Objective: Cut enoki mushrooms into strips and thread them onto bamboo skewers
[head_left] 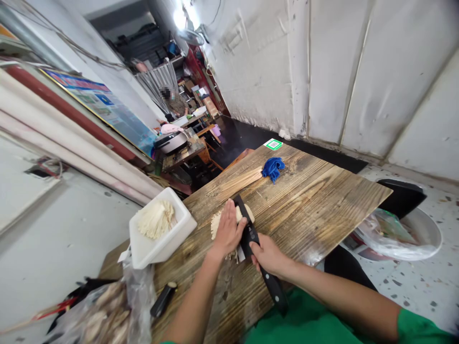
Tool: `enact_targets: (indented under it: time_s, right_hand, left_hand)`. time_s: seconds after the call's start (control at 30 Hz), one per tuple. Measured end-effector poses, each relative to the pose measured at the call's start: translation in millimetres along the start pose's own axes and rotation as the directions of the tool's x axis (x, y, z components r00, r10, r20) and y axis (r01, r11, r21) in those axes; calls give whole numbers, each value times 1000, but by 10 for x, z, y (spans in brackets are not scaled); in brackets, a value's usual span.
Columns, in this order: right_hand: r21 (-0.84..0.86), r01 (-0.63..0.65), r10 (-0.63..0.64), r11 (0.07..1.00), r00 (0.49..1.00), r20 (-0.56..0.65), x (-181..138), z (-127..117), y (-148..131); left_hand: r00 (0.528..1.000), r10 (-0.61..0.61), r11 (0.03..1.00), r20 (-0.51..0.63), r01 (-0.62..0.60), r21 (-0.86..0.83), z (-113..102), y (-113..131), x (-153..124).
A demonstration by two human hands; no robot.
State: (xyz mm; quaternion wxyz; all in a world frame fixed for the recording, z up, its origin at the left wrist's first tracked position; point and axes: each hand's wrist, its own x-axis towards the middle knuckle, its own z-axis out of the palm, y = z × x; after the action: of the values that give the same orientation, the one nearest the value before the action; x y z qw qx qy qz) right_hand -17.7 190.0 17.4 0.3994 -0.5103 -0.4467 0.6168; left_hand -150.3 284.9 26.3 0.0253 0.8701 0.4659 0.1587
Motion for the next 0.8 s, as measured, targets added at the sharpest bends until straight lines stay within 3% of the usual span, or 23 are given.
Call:
enact_targets:
  time_s: [0.13, 0.23, 0.33, 0.4, 0.47, 0.57, 0.7, 0.8]
  right_hand:
    - [-36, 97, -93, 995, 992, 90, -121, 173, -286]
    - [-35, 181, -171, 983, 964, 203, -221, 333, -571]
    - [-10, 261, -247, 965, 924, 293, -298, 447, -846]
    - [19, 285, -277, 958, 910, 309, -295, 450, -980]
    - [57, 277, -282, 959, 917, 283, -236, 369, -1051]
    - [114, 220, -236, 969, 959, 157, -71, 95, -1030]
    - [155, 104, -98, 983, 994, -47, 182, -420, -814]
    - [180, 6, 20, 984, 990, -141, 321, -769, -589]
  left_hand:
    - [991, -28, 999, -133, 31, 21, -434, -66, -164]
    - [962, -41, 995, -270, 64, 76, -902, -114, -359]
    - [941, -31, 978, -338, 99, 186, -1383, -109, -469]
    - [943, 7, 967, -332, 79, 244, -1603, -68, -398]
    - [949, 45, 960, -314, 46, 275, -1666, -5, -183]
    - [964, 74, 962, -256, -1, 273, -1415, 108, 330]
    - [997, 56, 988, -45, -49, 149, -664, 254, 1016]
    - [991, 79, 993, 112, -88, 82, -106, 362, 1335]
